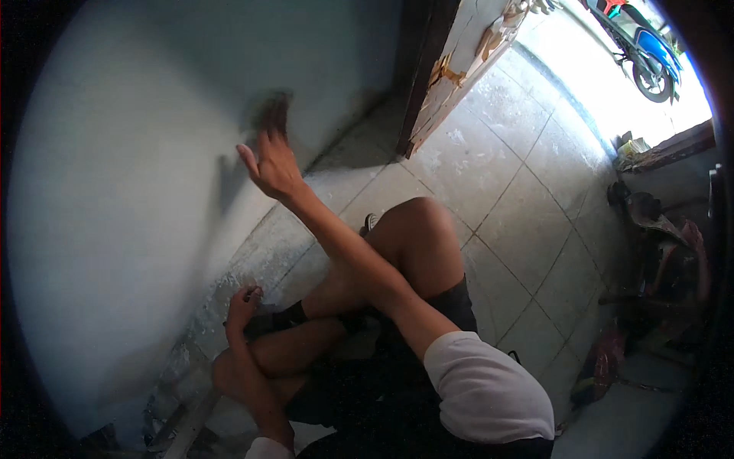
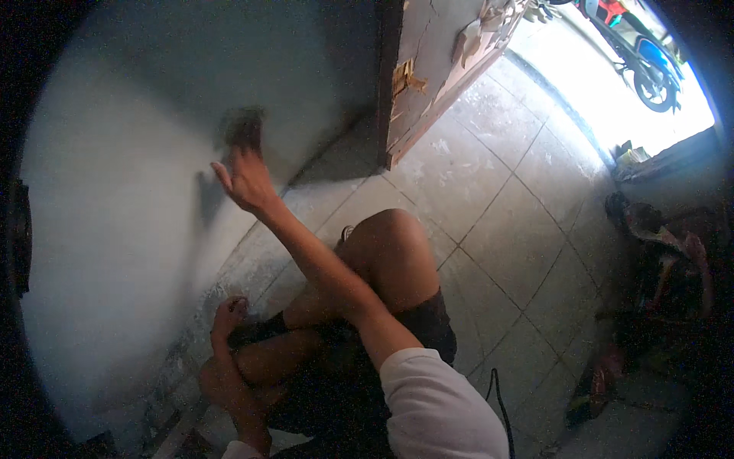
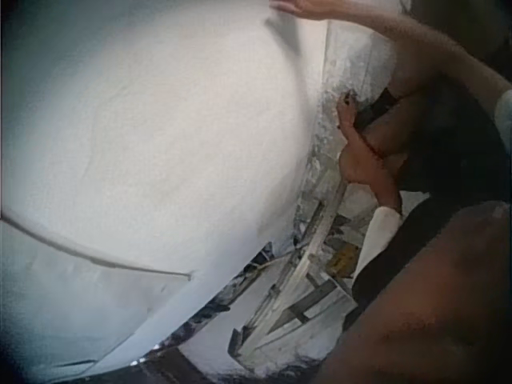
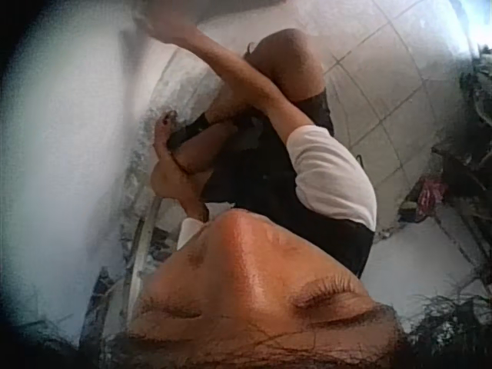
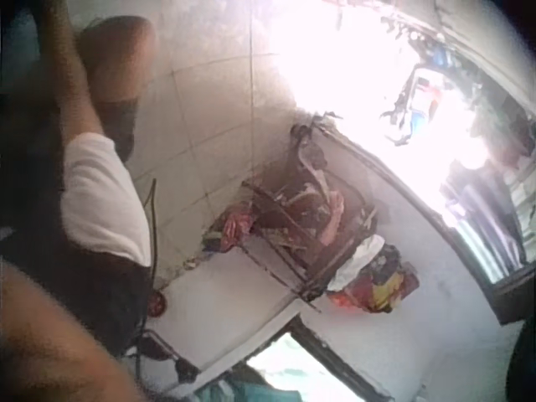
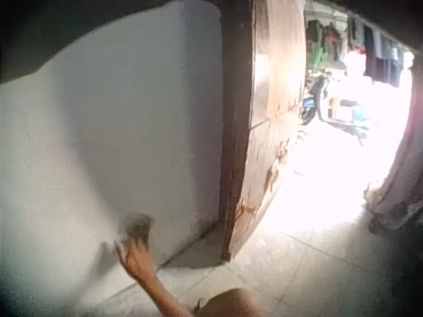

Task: Sanding a white wall using a piece of sandpaper while sitting on the floor.

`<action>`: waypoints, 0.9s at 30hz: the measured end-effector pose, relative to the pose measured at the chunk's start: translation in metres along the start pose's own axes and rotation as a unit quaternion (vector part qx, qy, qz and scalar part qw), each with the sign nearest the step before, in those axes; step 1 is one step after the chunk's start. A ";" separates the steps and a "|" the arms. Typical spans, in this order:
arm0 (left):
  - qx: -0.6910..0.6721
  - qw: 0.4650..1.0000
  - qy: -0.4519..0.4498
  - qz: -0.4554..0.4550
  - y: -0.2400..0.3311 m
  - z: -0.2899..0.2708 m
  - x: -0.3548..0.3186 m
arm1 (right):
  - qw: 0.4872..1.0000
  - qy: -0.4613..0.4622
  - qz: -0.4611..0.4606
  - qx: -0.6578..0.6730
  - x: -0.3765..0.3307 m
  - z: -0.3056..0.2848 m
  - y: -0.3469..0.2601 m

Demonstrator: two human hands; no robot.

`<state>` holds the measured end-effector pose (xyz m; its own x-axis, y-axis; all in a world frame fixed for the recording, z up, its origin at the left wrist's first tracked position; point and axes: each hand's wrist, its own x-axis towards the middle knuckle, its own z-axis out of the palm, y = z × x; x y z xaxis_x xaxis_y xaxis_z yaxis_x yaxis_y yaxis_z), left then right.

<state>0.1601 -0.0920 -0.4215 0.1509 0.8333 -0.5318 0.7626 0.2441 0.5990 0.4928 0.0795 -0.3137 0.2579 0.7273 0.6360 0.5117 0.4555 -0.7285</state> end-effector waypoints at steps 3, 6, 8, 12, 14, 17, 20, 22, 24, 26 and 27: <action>-0.049 0.998 0.012 0.022 -0.004 0.000 0.002 | 0.995 0.032 0.096 0.013 -0.008 0.006 0.027; -0.045 0.995 0.067 0.066 -0.007 -0.001 0.005 | 0.949 0.054 0.263 0.166 -0.015 0.010 0.056; -0.048 0.996 0.054 0.048 -0.007 -0.002 0.005 | 0.906 0.050 0.339 0.248 -0.016 0.011 0.065; -0.039 0.994 0.063 0.078 -0.003 -0.002 0.004 | 0.974 0.077 0.210 0.027 -0.010 0.006 0.062; -0.055 0.994 0.058 0.072 0.000 -0.001 0.003 | 0.974 0.172 0.100 -0.109 -0.007 0.001 0.057; -0.052 0.995 0.069 0.058 0.005 -0.002 0.000 | 0.920 0.083 0.370 0.097 -0.002 -0.003 0.051; -0.028 0.996 0.069 0.052 0.011 -0.003 -0.002 | 0.962 0.068 0.216 0.152 0.001 -0.001 0.053; -0.018 0.996 0.073 0.050 0.012 -0.003 -0.003 | 0.978 0.131 0.150 0.058 0.001 0.003 0.056; -0.018 0.996 0.069 0.049 0.012 -0.003 -0.002 | 0.973 0.216 0.074 -0.024 0.001 0.006 0.060; -0.048 0.991 0.105 0.068 0.012 -0.002 0.000 | 0.964 0.071 0.255 0.032 0.005 0.008 0.062; -0.048 0.991 0.107 0.070 0.012 -0.002 0.001 | 0.947 0.093 0.285 0.120 0.007 0.009 0.063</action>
<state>0.1676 -0.0870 -0.4139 0.1072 0.9459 -0.3063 0.6780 0.1558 0.7183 0.5196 0.1176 -0.3571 0.5869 0.7973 0.1407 0.0520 0.1363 -0.9893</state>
